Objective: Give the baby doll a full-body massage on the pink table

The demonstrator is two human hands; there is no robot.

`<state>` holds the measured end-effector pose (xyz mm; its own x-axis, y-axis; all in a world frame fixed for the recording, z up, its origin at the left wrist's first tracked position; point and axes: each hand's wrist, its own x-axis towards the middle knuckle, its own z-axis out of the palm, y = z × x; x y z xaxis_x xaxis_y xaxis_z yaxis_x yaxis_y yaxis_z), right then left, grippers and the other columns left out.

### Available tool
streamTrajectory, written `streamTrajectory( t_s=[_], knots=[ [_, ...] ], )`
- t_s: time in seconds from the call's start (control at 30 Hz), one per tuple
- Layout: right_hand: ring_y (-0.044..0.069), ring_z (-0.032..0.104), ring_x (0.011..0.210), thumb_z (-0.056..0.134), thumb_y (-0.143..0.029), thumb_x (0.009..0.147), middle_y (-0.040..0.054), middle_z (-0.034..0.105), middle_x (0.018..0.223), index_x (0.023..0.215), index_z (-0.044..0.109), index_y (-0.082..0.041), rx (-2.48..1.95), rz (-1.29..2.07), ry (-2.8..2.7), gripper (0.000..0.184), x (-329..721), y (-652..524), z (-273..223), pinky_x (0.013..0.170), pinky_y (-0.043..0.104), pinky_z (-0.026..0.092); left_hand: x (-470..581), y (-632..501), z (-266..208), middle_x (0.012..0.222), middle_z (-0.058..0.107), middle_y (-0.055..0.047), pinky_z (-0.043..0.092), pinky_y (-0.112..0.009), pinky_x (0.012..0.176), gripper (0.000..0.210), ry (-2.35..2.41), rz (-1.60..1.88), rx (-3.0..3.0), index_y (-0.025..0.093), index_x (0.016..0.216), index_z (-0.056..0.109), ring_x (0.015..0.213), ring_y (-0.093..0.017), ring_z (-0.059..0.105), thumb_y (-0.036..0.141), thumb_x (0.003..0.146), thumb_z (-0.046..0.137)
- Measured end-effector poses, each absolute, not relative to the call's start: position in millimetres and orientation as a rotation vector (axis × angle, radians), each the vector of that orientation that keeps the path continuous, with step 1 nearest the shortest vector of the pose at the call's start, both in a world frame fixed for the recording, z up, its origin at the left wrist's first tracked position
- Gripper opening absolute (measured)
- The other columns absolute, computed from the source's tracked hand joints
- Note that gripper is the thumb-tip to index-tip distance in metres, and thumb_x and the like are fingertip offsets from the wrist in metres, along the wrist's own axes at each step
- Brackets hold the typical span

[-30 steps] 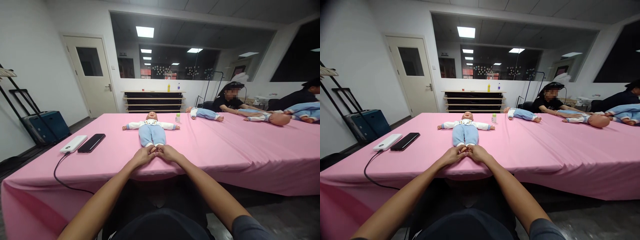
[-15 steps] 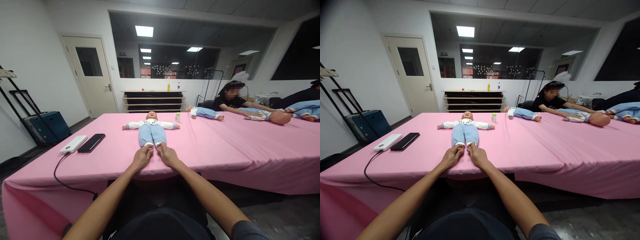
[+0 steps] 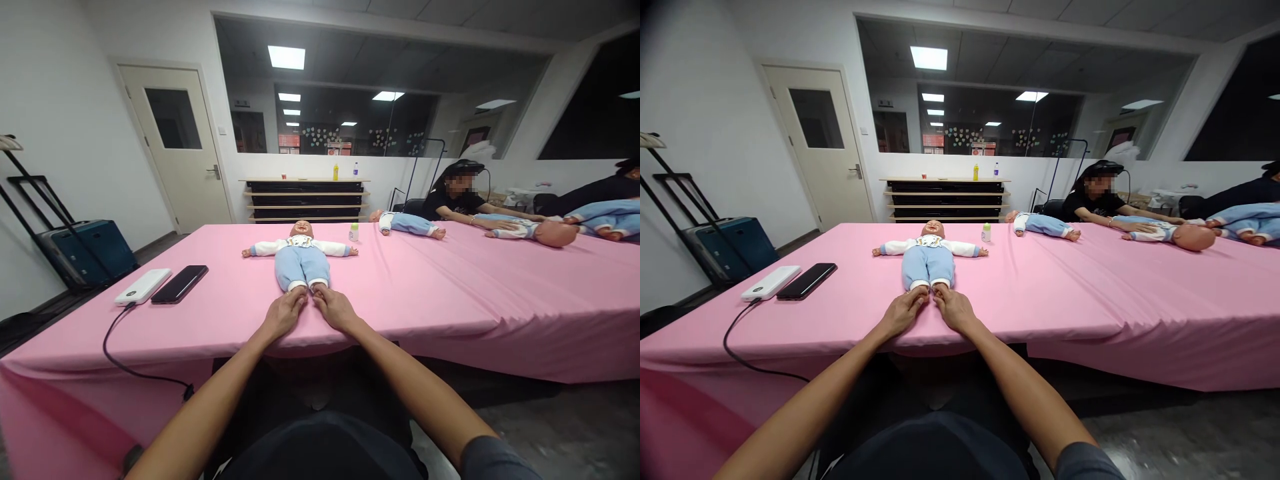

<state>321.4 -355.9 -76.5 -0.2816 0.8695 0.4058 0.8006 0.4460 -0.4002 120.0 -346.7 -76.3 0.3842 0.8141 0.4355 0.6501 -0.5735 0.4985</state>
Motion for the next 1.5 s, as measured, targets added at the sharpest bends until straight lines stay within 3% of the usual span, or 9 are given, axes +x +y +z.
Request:
streamTrajectory(
  t_s=[0.1, 0.27, 0.4, 0.57, 0.93, 1.07, 1.17, 1.27, 1.5],
  knots=[
    [0.017, 0.066, 0.089, 0.047, -0.032, 0.098, 0.0014, 0.070, 0.102, 0.123, 0.051, -0.028, -1.377, 0.158, -2.108, 0.025, 320.9, -356.9, -76.7, 0.073, 0.024, 0.040, 119.8, -346.4, -75.3, 0.102, 0.070, -0.001, 0.047, -0.028, 0.082, 0.033, 1.319, 1.033, 2.361, 0.029, 0.111, 0.062, 0.091, -0.018, 0.065, 0.045, 0.099, 0.035],
    [0.018, 0.066, 0.083, 0.046, -0.037, 0.098, 0.0025, 0.071, 0.096, 0.118, 0.054, -0.026, -1.461, 0.091, -2.015, 0.024, 319.6, -357.0, -76.8, 0.070, 0.025, 0.039, 117.3, -342.5, -79.7, 0.087, 0.071, -0.001, 0.045, -0.025, 0.072, 0.030, 1.460, 1.069, 2.309, 0.029, 0.114, 0.063, 0.078, -0.017, 0.064, 0.045, 0.090, 0.055],
    [0.019, 0.066, 0.082, 0.054, -0.045, 0.094, 0.0016, 0.071, 0.094, 0.116, 0.052, -0.026, -1.496, 0.075, -1.986, 0.029, 320.2, -354.7, -78.0, 0.068, 0.025, 0.038, 116.8, -341.8, -81.7, 0.088, 0.072, -0.002, 0.045, -0.025, 0.072, 0.030, 1.533, 1.091, 2.308, 0.028, 0.114, 0.064, 0.079, -0.017, 0.065, 0.042, 0.088, 0.059],
    [0.019, 0.065, 0.080, 0.041, -0.045, 0.100, 0.0047, 0.070, 0.096, 0.115, 0.046, -0.022, -1.617, 0.093, -1.977, 0.028, 321.3, -352.1, -78.4, 0.062, 0.026, 0.033, 116.9, -341.5, -82.3, 0.095, 0.073, -0.002, 0.047, -0.027, 0.075, 0.031, 1.490, 1.150, 2.269, 0.029, 0.113, 0.065, 0.082, -0.018, 0.066, 0.047, 0.092, 0.051],
    [0.020, 0.064, 0.084, 0.028, -0.035, 0.104, 0.0074, 0.069, 0.096, 0.124, 0.044, -0.020, -1.621, 0.206, -2.027, 0.030, 319.8, -358.1, -70.6, 0.073, 0.027, 0.038, 118.0, -344.1, -77.6, 0.103, 0.071, -0.001, 0.047, -0.028, 0.083, 0.036, 1.341, 1.174, 2.254, 0.028, 0.115, 0.060, 0.093, -0.018, 0.066, 0.042, 0.100, 0.030],
    [0.019, 0.064, 0.081, 0.026, -0.037, 0.104, 0.0045, 0.070, 0.093, 0.119, 0.048, -0.023, -1.606, 0.224, -2.044, 0.030, 320.7, -359.1, -69.0, 0.070, 0.025, 0.037, 118.8, -344.7, -77.8, 0.100, 0.072, -0.002, 0.048, -0.028, 0.080, 0.031, 1.371, 1.095, 2.279, 0.028, 0.116, 0.061, 0.089, -0.019, 0.066, 0.044, 0.095, 0.045],
    [0.019, 0.064, 0.080, 0.038, -0.046, 0.101, 0.0037, 0.070, 0.091, 0.119, 0.048, -0.024, -1.594, 0.201, -2.065, 0.030, 321.3, -358.0, -70.6, 0.067, 0.025, 0.036, 119.4, -345.1, -78.6, 0.098, 0.072, -0.003, 0.049, -0.029, 0.079, 0.033, 1.460, 1.045, 2.299, 0.028, 0.117, 0.061, 0.088, -0.021, 0.067, 0.040, 0.087, 0.059],
    [0.020, 0.065, 0.081, 0.050, -0.050, 0.096, 0.0035, 0.070, 0.091, 0.120, 0.046, -0.023, -1.570, 0.154, -2.078, 0.037, 321.4, -356.2, -73.8, 0.065, 0.024, 0.035, 119.3, -345.6, -78.6, 0.100, 0.072, -0.004, 0.049, -0.030, 0.081, 0.031, 1.482, 1.051, 2.293, 0.029, 0.119, 0.060, 0.091, -0.021, 0.067, 0.037, 0.089, 0.056],
    [0.019, 0.066, 0.087, 0.032, -0.043, 0.103, 0.0061, 0.070, 0.096, 0.121, 0.045, -0.021, -1.549, 0.147, -2.061, 0.031, 321.3, -355.9, -75.7, 0.072, 0.025, 0.038, 120.1, -348.7, -74.2, 0.102, 0.072, -0.002, 0.048, -0.028, 0.082, 0.031, 1.404, 1.055, 2.340, 0.029, 0.114, 0.063, 0.089, -0.019, 0.067, 0.042, 0.097, 0.040]
  ],
)
